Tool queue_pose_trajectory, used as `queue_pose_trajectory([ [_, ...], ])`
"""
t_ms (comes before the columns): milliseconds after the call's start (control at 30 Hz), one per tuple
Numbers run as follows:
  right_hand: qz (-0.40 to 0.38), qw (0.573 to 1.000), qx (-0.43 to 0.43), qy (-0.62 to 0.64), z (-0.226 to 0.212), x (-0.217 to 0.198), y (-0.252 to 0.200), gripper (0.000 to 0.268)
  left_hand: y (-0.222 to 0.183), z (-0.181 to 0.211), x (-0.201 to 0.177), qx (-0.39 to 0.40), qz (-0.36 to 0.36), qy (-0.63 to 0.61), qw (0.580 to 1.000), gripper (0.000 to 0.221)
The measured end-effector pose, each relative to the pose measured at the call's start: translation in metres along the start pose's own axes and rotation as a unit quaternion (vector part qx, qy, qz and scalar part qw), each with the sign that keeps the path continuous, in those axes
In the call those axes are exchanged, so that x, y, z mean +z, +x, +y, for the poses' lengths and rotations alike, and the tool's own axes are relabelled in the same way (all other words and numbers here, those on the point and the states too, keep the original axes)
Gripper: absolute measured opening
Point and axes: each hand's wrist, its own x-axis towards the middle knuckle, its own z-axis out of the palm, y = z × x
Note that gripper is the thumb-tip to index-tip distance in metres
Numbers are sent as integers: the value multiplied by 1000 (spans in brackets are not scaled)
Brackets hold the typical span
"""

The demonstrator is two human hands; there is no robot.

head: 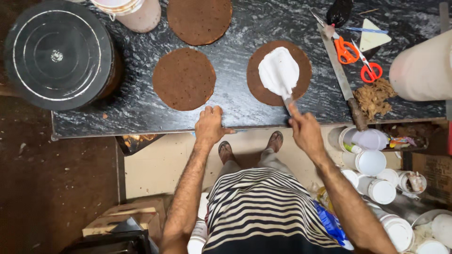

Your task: The person prepares chocolate cakes by mixing liquids in a bucket, adding syrup to cake layers by hand, and spreading white frosting onto a cake layer using a spatula.

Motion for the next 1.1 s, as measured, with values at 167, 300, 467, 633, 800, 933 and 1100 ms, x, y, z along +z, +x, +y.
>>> queue_pose_trajectory([
  [167, -44, 988, 90, -120, 3, -20, -20, 54, 1, 7, 7, 36, 24, 71, 997, 88],
  [300, 21, 997, 35, 63, 4, -35, -29, 46, 9, 11, 16, 32, 41, 124, 991, 82],
  [467, 21, 999, 35, -36, -16, -4, 7, 50, 10, 1, 32, 21, 33, 114, 993, 81],
  [633, -99, 993, 58, -30, -48, 13, -31, 52, 13, 0, 34, 33, 74, 152, 985, 74],
  [800, 14, 989, -23, 144, -16, -5, -22, 45, 12, 11, 25, -32, -15, 93, 995, 88],
  [933, 59, 995, 25, -73, 21, -21, 39, 57, 11, 9, 33, -29, -32, 105, 994, 88],
  [1100, 130, 987, 52, -77, 25, -31, -1, 58, 11, 12, 27, -35, -28, 111, 993, 91],
])
